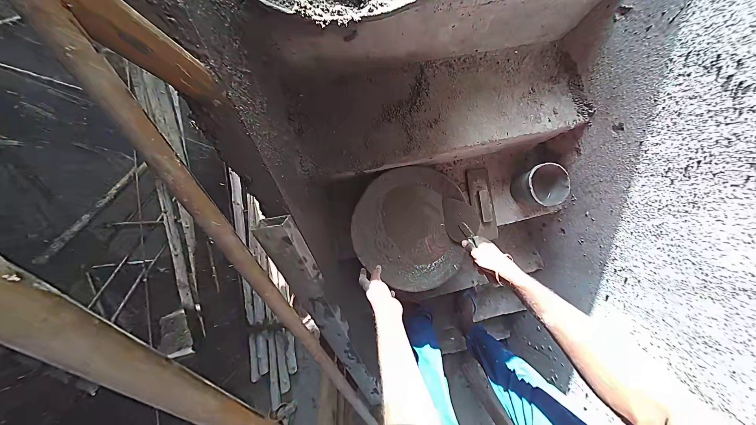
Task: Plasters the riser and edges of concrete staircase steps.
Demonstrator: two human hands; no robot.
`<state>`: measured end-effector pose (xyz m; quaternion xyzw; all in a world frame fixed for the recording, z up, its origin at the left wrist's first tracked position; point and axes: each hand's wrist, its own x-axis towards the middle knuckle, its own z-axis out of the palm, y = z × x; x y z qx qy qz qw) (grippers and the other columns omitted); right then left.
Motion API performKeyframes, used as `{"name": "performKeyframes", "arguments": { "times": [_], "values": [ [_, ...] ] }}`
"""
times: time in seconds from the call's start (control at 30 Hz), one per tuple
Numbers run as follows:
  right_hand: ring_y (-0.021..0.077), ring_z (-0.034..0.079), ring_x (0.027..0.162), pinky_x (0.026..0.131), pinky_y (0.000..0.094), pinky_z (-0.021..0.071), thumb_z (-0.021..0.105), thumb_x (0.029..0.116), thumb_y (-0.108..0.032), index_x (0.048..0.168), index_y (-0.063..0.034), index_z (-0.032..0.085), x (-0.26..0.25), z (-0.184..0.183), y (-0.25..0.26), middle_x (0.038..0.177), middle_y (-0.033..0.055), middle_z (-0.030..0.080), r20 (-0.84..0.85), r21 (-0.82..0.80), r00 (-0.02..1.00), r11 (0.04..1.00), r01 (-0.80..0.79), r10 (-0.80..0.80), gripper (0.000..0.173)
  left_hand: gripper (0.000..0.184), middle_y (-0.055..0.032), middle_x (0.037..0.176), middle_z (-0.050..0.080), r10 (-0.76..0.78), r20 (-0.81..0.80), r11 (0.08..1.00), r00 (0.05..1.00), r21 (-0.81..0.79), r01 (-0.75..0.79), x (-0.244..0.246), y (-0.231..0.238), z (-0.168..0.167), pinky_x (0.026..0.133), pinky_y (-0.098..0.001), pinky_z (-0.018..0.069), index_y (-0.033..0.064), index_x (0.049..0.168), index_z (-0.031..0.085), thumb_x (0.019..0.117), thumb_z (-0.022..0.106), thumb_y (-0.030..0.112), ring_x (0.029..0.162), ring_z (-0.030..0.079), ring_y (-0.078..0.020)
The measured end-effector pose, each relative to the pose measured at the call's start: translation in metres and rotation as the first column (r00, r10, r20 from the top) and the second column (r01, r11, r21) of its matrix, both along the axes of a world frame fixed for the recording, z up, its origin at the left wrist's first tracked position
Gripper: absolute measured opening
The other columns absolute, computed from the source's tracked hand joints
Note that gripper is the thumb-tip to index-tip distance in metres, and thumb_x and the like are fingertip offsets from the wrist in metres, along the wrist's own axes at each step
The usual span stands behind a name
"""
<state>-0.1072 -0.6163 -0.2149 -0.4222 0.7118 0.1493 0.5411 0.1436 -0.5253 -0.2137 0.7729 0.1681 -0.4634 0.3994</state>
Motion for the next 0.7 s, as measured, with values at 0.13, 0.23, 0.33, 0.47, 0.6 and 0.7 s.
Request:
{"name": "performKeyframes", "arguments": {
  "times": [0.13,0.23,0.33,0.47,0.6,0.7],
  "values": [
    [0.0103,0.047,0.046,0.042,0.0257,0.0454,0.038,0.1125,-0.039,0.110,-0.0099,0.057,-0.016,-0.023,0.010,0.067,-0.0006,0.049,0.331,0.189,0.872,0.931,0.312,-0.360,0.035,0.061,-0.0161,0.162,0.033,0.012,-0.006,1.000,1.000,-0.006,-0.012,0.000,0.001,-0.001,0.104,-0.0725,0.0338,0.0236,0.160,0.027,0.1058,0.053,0.035,0.146,0.034,-0.0399],
    [0.0092,0.044,0.043,0.039,0.0247,0.0432,0.037,0.1127,-0.034,0.113,-0.0107,0.058,-0.013,-0.009,0.026,0.064,-0.0017,0.047,0.423,0.244,0.756,0.866,0.435,-0.499,0.032,0.062,-0.0159,0.163,0.032,0.015,-0.010,1.000,1.000,-0.001,-0.015,0.002,0.003,-0.004,0.105,-0.0731,0.0325,0.0238,0.161,0.026,0.1058,0.053,0.035,0.147,0.032,-0.0398],
    [0.0088,0.045,0.043,0.039,0.0240,0.0419,0.038,0.1098,-0.024,0.115,-0.0083,0.058,0.021,0.023,0.041,0.063,-0.0014,0.049,0.548,0.244,0.609,0.806,0.539,-0.573,0.026,0.063,-0.0153,0.164,0.031,0.024,-0.011,1.000,1.000,-0.002,-0.024,0.005,0.004,-0.004,0.107,-0.0743,0.0303,0.0239,0.161,0.026,0.1055,0.053,0.036,0.149,0.030,-0.0397],
    [0.0104,0.049,0.045,0.040,0.0259,0.0465,0.039,0.1117,-0.022,0.121,-0.0056,0.053,0.122,0.047,0.038,0.065,0.0003,0.050,0.601,0.246,0.495,0.734,0.633,-0.628,0.023,0.064,-0.0169,0.163,0.031,0.051,-0.007,0.999,0.999,-0.013,-0.051,0.008,0.004,-0.002,0.107,-0.0741,0.0303,0.0223,0.161,0.024,0.1053,0.054,0.034,0.148,0.030,-0.0403],
    [0.0100,0.050,0.051,0.049,0.0254,0.0489,0.039,0.1132,-0.035,0.110,-0.0076,0.052,0.241,0.039,-0.001,0.070,0.0001,0.048,0.525,0.287,0.639,0.823,0.490,-0.563,0.030,0.055,-0.0173,0.156,0.042,0.067,0.051,0.990,0.996,-0.130,-0.060,0.003,0.011,-0.006,0.105,-0.0593,0.0401,0.0169,0.161,0.026,0.1099,0.042,0.028,0.139,0.043,-0.0334],
    [0.0091,0.048,0.047,0.043,0.0245,0.0476,0.042,0.1128,-0.030,0.122,-0.0088,0.047,0.266,0.047,-0.005,0.070,-0.0005,0.047,0.670,0.332,0.473,0.801,0.499,-0.572,0.023,0.047,-0.0188,0.150,0.048,0.068,0.106,0.966,0.992,-0.255,-0.039,0.003,0.021,-0.015,0.106,-0.0517,0.0433,0.0087,0.156,0.033,0.1117,0.038,0.024,0.132,0.050,-0.0291]
  ]
}}
